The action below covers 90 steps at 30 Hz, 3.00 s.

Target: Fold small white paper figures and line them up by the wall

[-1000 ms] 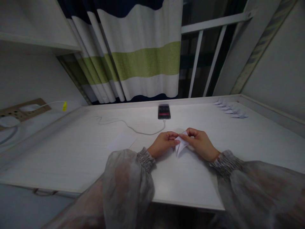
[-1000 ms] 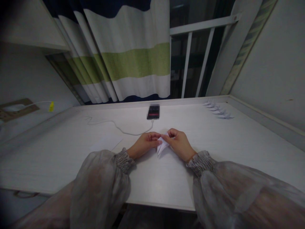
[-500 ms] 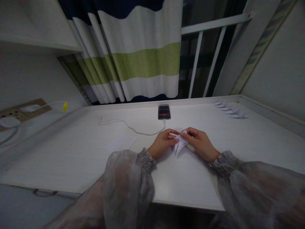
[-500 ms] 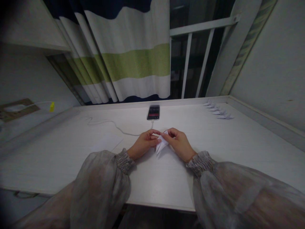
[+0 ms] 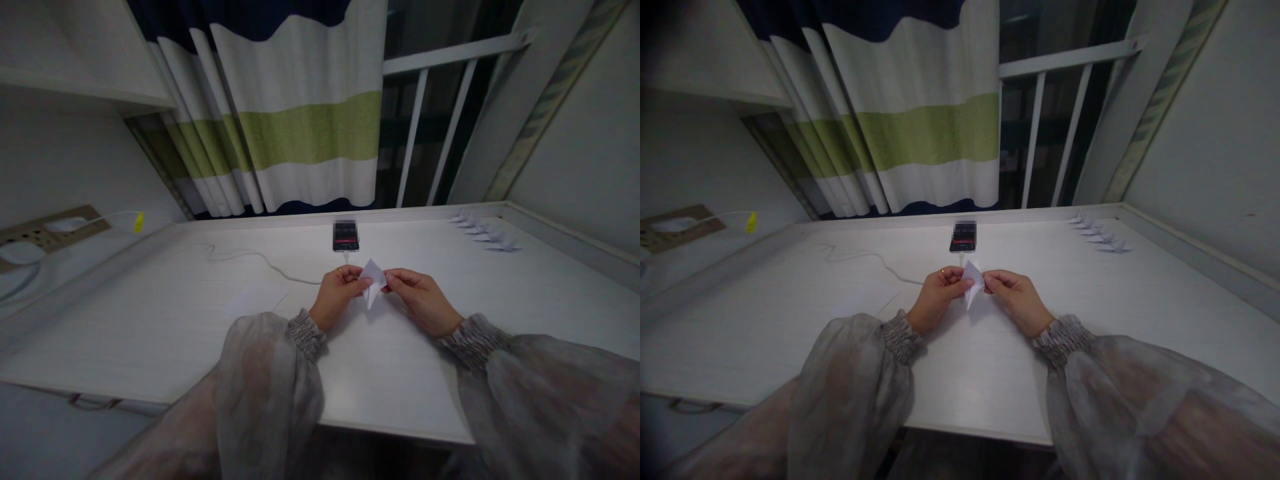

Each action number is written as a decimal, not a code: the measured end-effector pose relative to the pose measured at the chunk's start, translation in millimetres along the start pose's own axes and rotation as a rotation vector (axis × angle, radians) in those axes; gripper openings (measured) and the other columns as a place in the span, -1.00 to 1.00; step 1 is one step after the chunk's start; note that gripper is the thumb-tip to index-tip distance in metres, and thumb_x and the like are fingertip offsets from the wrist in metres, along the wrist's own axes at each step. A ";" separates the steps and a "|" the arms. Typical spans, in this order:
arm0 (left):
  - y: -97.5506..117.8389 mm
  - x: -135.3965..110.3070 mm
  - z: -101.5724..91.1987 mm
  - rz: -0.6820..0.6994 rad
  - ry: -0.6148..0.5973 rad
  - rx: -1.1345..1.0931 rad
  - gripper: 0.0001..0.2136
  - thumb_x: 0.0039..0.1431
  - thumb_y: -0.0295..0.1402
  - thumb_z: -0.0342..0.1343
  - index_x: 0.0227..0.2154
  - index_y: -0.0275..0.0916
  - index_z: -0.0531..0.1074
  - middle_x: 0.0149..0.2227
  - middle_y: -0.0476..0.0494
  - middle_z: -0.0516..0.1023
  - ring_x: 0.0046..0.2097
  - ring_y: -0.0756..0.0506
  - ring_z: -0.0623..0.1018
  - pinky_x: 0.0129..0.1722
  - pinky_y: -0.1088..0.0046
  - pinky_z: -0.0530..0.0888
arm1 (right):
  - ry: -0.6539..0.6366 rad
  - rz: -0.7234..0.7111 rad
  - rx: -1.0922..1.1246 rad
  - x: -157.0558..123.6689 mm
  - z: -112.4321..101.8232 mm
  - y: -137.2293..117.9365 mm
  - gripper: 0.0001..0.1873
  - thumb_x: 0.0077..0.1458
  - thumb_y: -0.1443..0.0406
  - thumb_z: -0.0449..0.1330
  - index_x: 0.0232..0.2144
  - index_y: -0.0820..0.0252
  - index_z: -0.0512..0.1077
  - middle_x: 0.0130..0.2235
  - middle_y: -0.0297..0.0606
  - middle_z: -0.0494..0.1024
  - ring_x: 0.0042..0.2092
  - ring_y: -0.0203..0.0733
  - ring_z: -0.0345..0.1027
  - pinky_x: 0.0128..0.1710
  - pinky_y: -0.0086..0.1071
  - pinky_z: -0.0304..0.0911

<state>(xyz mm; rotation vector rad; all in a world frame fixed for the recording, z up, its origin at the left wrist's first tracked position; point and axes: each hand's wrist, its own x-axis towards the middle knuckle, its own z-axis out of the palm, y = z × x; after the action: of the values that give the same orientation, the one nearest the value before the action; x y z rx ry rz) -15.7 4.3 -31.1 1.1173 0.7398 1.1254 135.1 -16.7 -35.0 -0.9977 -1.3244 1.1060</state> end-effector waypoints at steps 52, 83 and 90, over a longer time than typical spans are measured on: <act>-0.2 0.3 0.3 -0.027 -0.058 -0.010 -0.76 -0.26 -0.34 0.24 -0.46 -0.37 0.46 -0.51 -0.07 0.49 -0.48 0.07 0.42 -0.38 0.50 0.34 | 0.087 -0.057 -0.148 -5.3 11.9 -4.7 -0.75 -0.21 0.15 0.22 -0.48 0.21 0.37 -0.51 -0.36 0.38 -0.48 -0.33 0.21 -0.44 -0.40 0.14; -0.2 -2.6 -0.5 -0.137 -0.126 0.238 -0.81 -0.31 -0.43 0.22 -0.51 -0.37 0.45 -0.58 -0.03 0.44 -0.59 0.10 0.33 -0.57 0.56 0.22 | 0.099 -0.211 -0.284 -6.6 5.2 -8.9 -0.84 -0.07 0.20 0.15 -0.48 0.12 0.50 -0.43 -0.31 0.38 -0.32 -0.26 0.25 -0.28 -0.34 0.15; -2.3 -1.7 -2.1 -0.152 -0.139 0.225 -0.81 -0.30 -0.44 0.22 -0.51 -0.37 0.44 -0.59 -0.02 0.43 -0.60 0.11 0.31 -0.58 0.57 0.21 | 0.125 -0.229 -0.285 -6.1 5.7 -7.1 -0.84 -0.06 0.19 0.15 -0.50 0.11 0.48 -0.44 -0.32 0.36 -0.34 -0.27 0.24 -0.30 -0.34 0.14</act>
<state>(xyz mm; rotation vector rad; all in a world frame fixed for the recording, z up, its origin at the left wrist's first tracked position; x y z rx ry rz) -17.3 3.2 -34.0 1.2910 0.8419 0.8422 130.1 -24.5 -29.2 -1.0709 -1.4787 0.6840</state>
